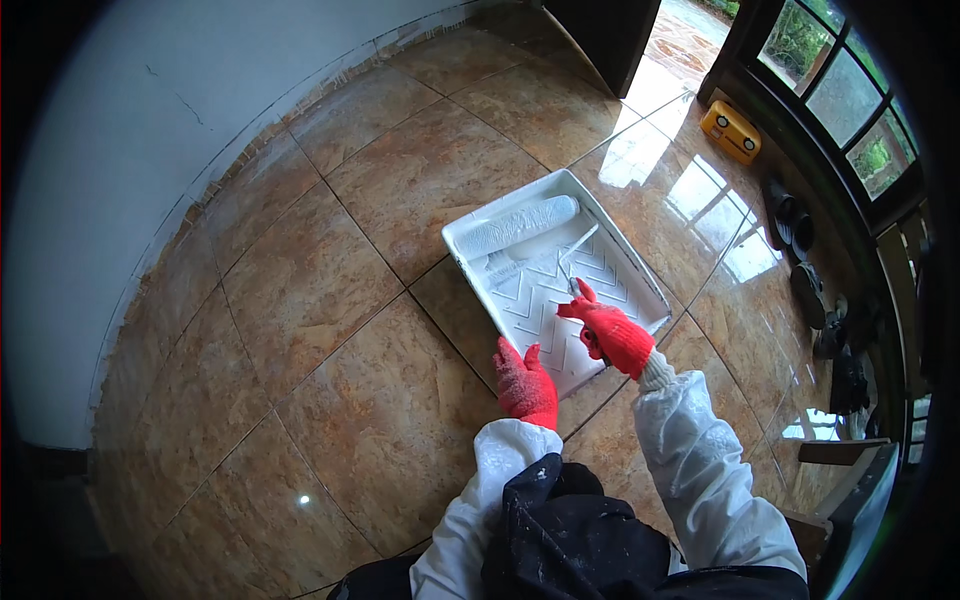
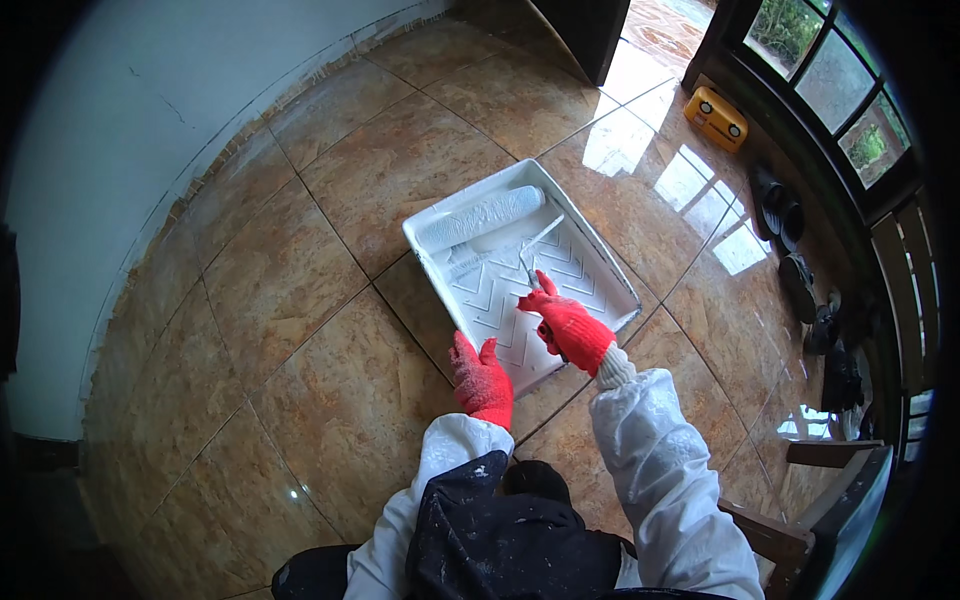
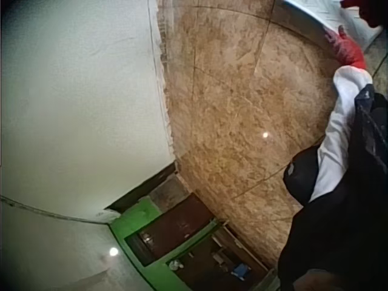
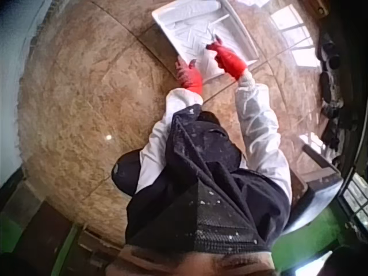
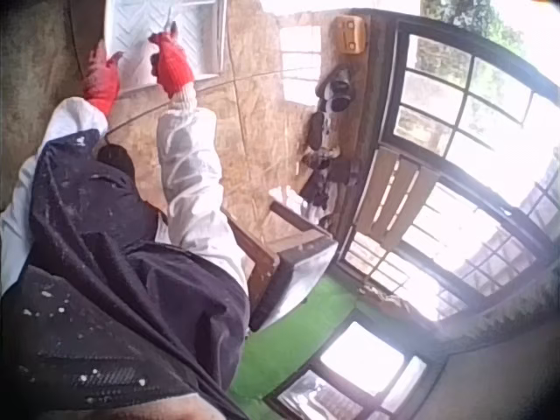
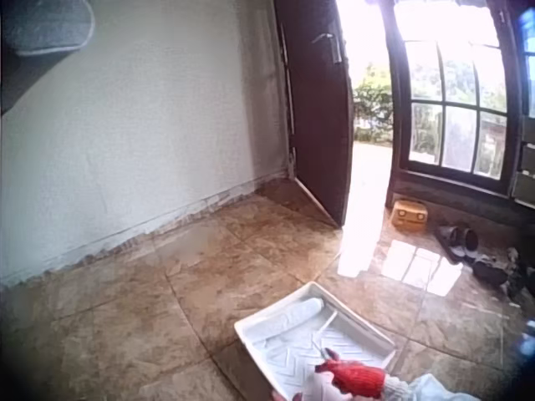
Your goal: The person rolls a paint roller back and forth in a paint tray filled with white paint to coat it evenly.
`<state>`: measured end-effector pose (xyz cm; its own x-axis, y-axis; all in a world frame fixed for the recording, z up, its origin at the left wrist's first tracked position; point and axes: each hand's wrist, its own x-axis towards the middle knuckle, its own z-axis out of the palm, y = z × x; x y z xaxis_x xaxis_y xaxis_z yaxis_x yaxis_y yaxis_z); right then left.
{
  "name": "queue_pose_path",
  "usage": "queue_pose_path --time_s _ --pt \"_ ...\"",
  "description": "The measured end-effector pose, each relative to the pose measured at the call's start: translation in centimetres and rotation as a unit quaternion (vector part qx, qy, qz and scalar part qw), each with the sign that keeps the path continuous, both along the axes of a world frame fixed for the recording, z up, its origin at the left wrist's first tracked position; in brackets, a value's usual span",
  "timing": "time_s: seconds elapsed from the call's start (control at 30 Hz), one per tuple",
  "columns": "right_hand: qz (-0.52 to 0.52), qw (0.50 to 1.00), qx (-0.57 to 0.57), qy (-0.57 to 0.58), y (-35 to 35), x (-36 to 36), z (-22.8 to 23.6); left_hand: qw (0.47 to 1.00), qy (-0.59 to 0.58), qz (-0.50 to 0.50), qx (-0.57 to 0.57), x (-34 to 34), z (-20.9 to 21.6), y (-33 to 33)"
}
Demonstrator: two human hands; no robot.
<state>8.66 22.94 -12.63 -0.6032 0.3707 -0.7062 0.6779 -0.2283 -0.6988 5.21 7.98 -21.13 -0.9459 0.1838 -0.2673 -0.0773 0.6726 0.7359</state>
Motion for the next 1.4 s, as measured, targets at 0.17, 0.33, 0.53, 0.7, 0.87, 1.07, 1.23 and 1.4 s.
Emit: queue_pose_path --time_s 0.17,0.33,0.53,0.7,0.87,1.07,1.23,1.4 --pt "0.019 0.999 0.032 0.03 -0.6 1.1 0.3 0.999 0.025 0.025 -0.004 0.0 -0.3 0.1" --pt "0.045 0.983 0.177 0.009 -1.4 3.2 -3.0 0.999 0.04 0.026 -0.003 0.1 -0.7 0.2" --pt "0.044 0.97 0.239 0.02 -1.8 4.6 -1.5 0.999 0.024 0.026 -0.006 -0.1 -0.3 -0.1" --pt "-0.025 0.976 0.209 -0.056 -1.0 4.8 1.0 1.0 0.001 0.018 -0.019 0.0 0.6 0.2" --pt "-0.064 0.966 0.241 -0.073 0.9 4.7 1.8 0.999 0.016 0.019 -0.02 0.2 0.1 0.2" --pt "-0.083 0.947 0.306 -0.056 2.8 3.5 2.1 0.991 0.117 0.035 -0.061 0.3 -2.1 0.2" --pt "-0.1 0.953 0.283 -0.03 3.0 2.2 2.1 0.999 0.019 0.009 -0.031 0.2 -0.4 0.4" --pt "-0.093 0.958 0.27 0.023 1.1 1.8 -0.6 1.0 0.006 0.001 -0.022 0.2 0.2 0.4"
